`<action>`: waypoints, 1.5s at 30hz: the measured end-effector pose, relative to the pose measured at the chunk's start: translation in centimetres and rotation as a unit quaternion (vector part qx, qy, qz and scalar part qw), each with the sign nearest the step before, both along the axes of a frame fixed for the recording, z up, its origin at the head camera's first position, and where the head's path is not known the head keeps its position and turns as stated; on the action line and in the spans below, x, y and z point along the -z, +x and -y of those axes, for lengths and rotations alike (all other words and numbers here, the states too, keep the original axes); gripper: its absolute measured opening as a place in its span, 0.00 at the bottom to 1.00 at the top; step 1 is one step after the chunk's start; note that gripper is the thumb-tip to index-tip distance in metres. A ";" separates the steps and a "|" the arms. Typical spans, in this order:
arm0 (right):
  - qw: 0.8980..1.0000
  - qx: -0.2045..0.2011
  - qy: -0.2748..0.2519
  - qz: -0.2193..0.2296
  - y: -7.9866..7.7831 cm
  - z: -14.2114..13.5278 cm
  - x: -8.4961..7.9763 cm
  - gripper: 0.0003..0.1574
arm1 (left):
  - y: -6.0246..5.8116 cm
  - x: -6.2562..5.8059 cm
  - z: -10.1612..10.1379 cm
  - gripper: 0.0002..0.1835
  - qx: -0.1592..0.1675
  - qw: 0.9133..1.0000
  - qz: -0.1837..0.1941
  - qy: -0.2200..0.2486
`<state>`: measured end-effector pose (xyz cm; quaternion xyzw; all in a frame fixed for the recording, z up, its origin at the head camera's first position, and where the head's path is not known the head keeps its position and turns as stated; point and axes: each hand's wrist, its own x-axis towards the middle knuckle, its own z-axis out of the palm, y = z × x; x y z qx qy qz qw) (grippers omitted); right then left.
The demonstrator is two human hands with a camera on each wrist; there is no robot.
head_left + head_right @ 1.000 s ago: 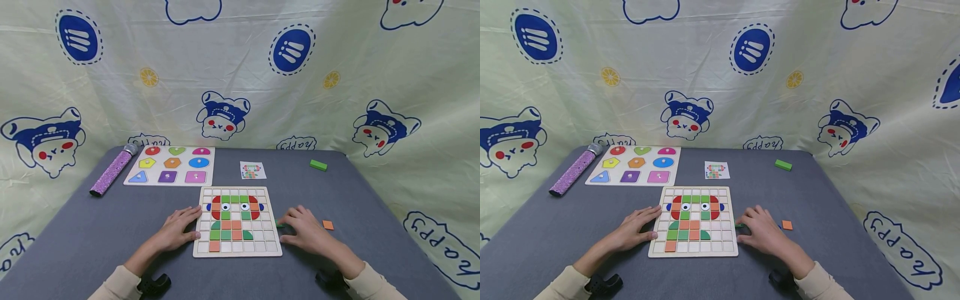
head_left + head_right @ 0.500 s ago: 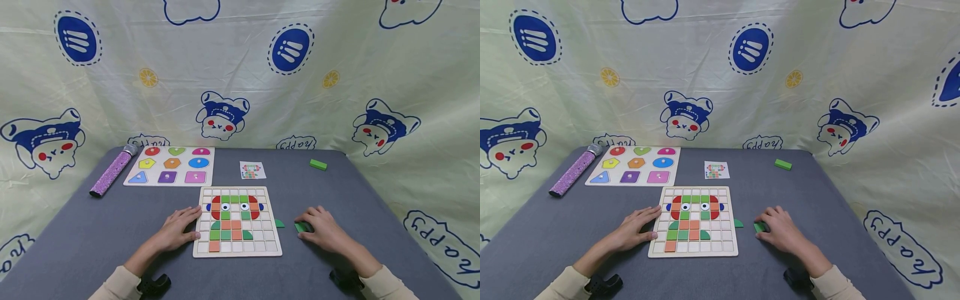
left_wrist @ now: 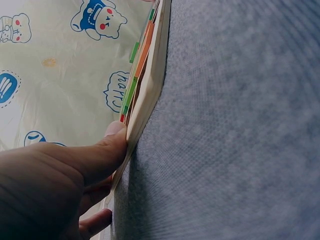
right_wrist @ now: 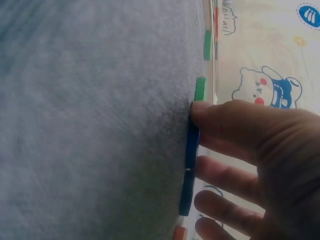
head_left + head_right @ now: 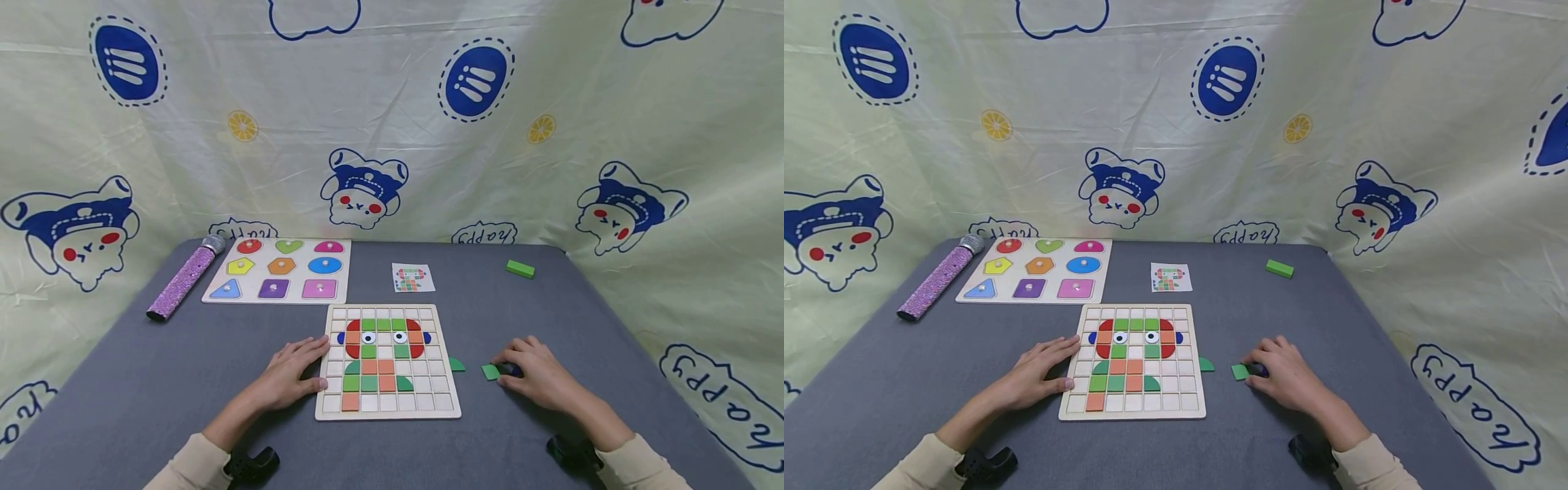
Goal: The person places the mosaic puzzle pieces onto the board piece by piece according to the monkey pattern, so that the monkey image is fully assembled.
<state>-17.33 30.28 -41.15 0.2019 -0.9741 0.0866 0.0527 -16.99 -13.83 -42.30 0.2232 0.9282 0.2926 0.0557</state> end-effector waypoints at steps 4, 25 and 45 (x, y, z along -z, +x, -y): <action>1.000 0.000 -0.007 -0.001 0.0 -0.1 0.0 0.12 | 0.0 0.0 0.0 0.36 -0.001 1.000 0.001 0.000; 0.994 -0.081 -0.019 -0.076 1.1 4.2 -1.2 0.13 | -0.1 0.1 -0.1 0.36 -0.001 1.000 0.001 -0.003; 0.972 -0.211 -0.020 -0.104 1.4 13.6 -0.6 0.12 | -0.1 0.1 0.0 0.36 -0.004 1.000 0.000 -0.004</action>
